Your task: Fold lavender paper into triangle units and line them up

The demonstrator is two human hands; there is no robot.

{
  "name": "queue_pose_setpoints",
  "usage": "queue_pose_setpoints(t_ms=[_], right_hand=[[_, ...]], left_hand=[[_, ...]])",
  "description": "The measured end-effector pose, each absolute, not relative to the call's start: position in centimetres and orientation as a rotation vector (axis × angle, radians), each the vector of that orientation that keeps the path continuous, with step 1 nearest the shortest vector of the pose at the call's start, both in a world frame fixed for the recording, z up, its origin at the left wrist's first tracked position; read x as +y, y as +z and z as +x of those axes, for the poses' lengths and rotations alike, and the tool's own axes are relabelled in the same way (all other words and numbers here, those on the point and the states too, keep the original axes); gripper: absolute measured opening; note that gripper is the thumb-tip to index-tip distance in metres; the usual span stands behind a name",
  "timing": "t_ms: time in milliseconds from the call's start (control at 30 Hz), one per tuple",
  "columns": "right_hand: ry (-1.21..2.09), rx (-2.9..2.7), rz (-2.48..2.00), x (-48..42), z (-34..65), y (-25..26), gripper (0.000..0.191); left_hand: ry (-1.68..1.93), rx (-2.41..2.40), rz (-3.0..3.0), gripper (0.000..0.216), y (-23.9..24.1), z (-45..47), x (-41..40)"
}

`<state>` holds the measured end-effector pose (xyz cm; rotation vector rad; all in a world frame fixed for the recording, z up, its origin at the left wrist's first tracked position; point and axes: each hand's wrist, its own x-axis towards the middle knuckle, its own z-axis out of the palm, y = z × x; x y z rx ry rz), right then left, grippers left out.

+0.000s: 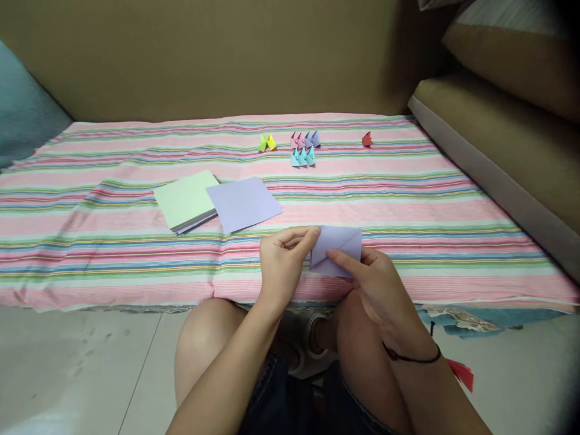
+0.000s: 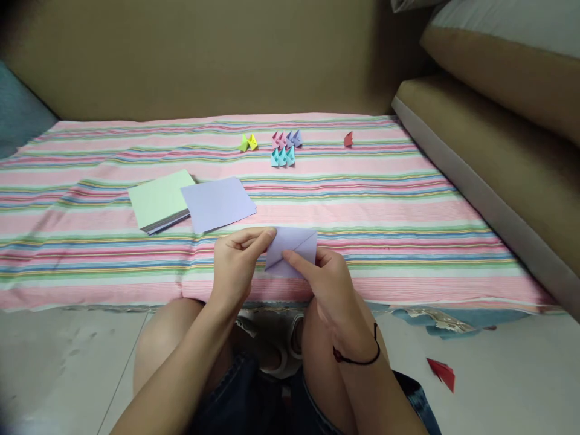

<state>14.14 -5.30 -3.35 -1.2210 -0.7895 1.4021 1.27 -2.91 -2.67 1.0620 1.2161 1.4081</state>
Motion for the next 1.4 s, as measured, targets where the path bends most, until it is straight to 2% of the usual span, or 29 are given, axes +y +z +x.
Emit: queue_pose_setpoints(t_ms=[133, 367, 600, 1400], right_hand=[[1.347, -0.685, -1.208, -5.3, 14.0, -3.4, 0.02], [1.485, -0.537, -1.056, -5.5, 13.3, -2.7, 0.019], [1.312, -0.454, -1.084, -5.5, 12.1, -2.5, 0.019], [1.424, -0.516, -1.041, -5.8, 12.0, -3.1, 0.019]], left_hand=[[1.462, 1.214, 1.023, 0.016, -2.6, 2.0, -3.1], [1.619, 1.202, 0.921, 0.017, -2.3, 3.2, -3.2], [1.626, 1.164, 0.89, 0.016, -2.7, 4.0, -3.0], [1.709, 1.127, 0.834, 0.012, -2.6, 4.5, -2.7]])
